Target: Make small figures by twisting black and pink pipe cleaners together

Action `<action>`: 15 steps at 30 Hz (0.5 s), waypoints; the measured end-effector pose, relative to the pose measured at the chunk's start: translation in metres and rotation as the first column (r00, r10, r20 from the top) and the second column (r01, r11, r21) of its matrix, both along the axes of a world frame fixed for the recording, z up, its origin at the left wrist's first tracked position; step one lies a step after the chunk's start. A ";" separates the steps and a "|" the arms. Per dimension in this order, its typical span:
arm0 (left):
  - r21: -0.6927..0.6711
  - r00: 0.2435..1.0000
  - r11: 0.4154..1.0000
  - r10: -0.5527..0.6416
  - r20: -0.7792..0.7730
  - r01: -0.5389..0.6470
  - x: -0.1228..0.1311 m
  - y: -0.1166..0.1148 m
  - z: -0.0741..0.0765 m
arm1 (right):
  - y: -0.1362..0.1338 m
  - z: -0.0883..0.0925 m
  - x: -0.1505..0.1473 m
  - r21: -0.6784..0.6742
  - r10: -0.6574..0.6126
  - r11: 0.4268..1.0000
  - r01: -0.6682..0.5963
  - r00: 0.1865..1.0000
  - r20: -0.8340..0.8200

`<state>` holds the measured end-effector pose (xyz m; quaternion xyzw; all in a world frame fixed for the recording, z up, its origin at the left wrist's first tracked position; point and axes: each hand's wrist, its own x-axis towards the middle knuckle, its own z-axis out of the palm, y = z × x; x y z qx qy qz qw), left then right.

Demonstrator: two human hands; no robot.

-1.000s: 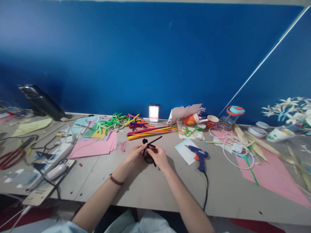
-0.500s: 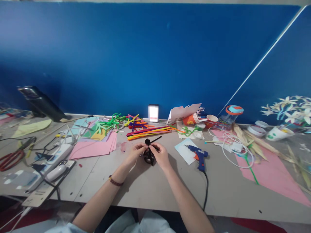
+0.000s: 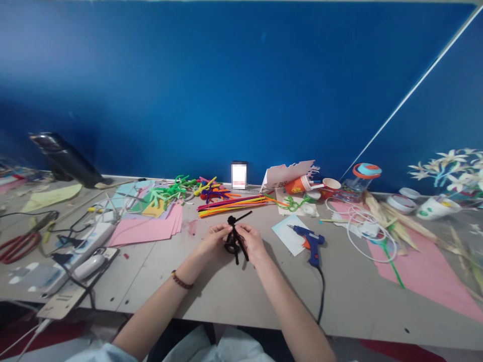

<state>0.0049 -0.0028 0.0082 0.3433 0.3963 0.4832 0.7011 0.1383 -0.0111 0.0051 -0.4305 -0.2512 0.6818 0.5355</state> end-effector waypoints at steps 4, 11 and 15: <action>-0.020 1.000 1.000 0.011 0.006 -0.011 -0.001 0.001 0.000 | 0.002 -0.003 0.002 0.001 -0.012 1.000 0.013 0.998 -0.062; -0.032 0.997 0.997 0.074 -0.012 -0.074 -0.006 0.006 -0.002 | 0.007 -0.004 0.010 -0.001 -0.036 0.999 0.036 0.999 -0.010; -0.046 0.996 0.995 0.085 -0.001 -0.085 -0.007 0.009 -0.003 | 0.006 -0.004 0.008 -0.034 0.034 0.999 -0.036 0.999 -0.042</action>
